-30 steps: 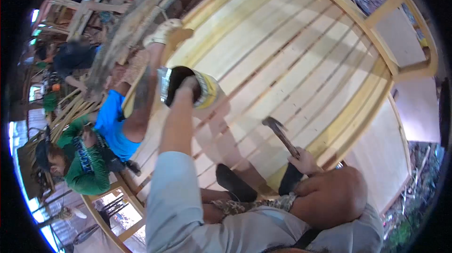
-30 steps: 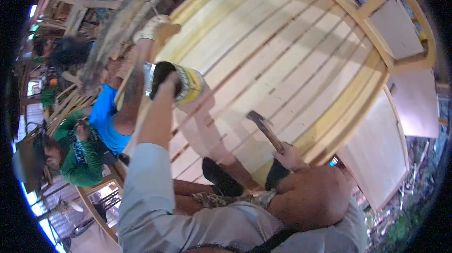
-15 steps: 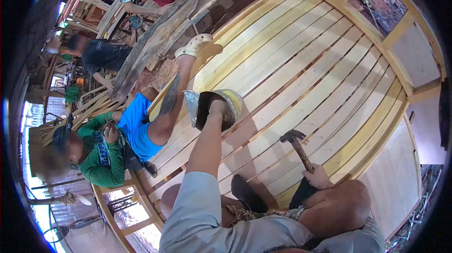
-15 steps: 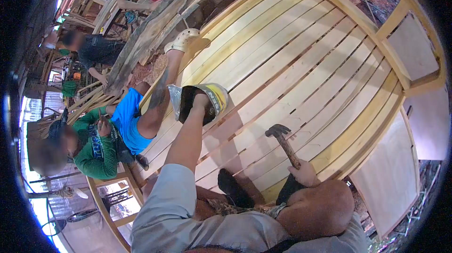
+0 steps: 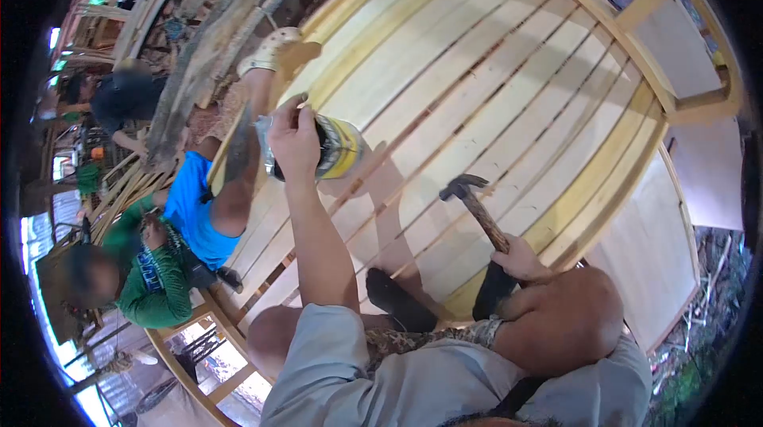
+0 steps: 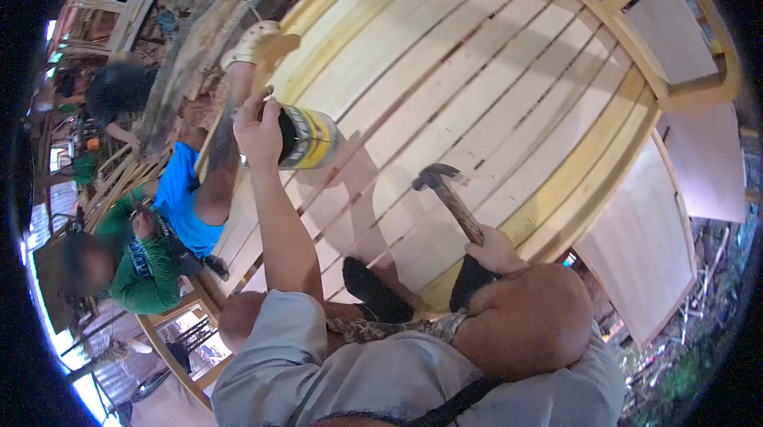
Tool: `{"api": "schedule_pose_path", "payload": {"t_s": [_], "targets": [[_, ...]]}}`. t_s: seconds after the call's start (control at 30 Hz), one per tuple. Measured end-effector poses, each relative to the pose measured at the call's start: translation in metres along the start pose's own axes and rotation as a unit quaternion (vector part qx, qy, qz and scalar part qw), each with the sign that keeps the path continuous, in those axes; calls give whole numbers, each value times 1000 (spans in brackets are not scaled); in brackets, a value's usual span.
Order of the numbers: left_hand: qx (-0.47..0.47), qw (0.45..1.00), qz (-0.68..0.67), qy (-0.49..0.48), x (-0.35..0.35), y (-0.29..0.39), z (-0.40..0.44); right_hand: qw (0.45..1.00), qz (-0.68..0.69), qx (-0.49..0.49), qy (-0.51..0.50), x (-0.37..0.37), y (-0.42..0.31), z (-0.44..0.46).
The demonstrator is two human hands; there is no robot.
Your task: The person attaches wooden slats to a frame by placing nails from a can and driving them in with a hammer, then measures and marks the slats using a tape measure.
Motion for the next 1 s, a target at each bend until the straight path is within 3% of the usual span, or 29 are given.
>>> {"api": "schedule_pose_path", "payload": {"t_s": [0.03,0.07,0.2,0.27,0.3,0.37,0.43,0.5,0.57,0.67,0.7,0.73,0.77,0.83,0.87,1.0], "targets": [[15,998,-48,-45,-26,2,-11,992,-92,83,20,4,-3,4],[29,991,-96,-87,-52,1,-20,993,-93,72,17,9,-5,-1],[46,967,-31,-249,-157,-48,-60,989,-12,149,10,15,-19,-6],[110,961,-43,-248,-181,-65,-71,989,118,-26,-87,11,-18,-14],[169,953,-55,-244,-192,-77,-77,989,120,-33,-82,13,-10,-13],[172,952,-98,-233,-206,-82,-86,957,247,-87,-124,-2,11,-15],[130,952,-125,-246,-217,-97,-85,959,250,-69,-115,1,1,-16],[151,948,-121,-251,-222,-104,-95,960,254,-47,-108,-1,3,-15],[173,945,-115,-253,-224,-109,-99,989,87,116,-17,13,2,-7],[138,953,-16,-268,-235,-128,-100,993,-7,118,16,32,-20,-16],[85,965,9,-249,-235,-121,-99,994,-10,112,13,36,-26,-16],[34,972,35,-228,-234,-113,-100,999,-36,36,-21,35,-19,-16],[43,973,31,-225,-238,-114,-102,996,-62,-41,-54,34,-9,-19],[108,969,-102,-197,-242,-123,-103,993,-69,-46,-78,30,-1,-19],[114,968,-103,-196,-245,-128,-104,992,-69,-44,-97,25,1,-19],[31,983,-102,-152,-249,-135,-107,996,-74,-2,-47,40,-23,-22]]}}
Point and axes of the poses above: each hand's wrist, its own z-axis towards the middle knuckle, its own x-axis out of the back of the hand, y = z × x, the point moved 9 cm from there along z, towards the middle knuckle, and after that the axes turned 11 degrees about x, right-handed, at the moved point
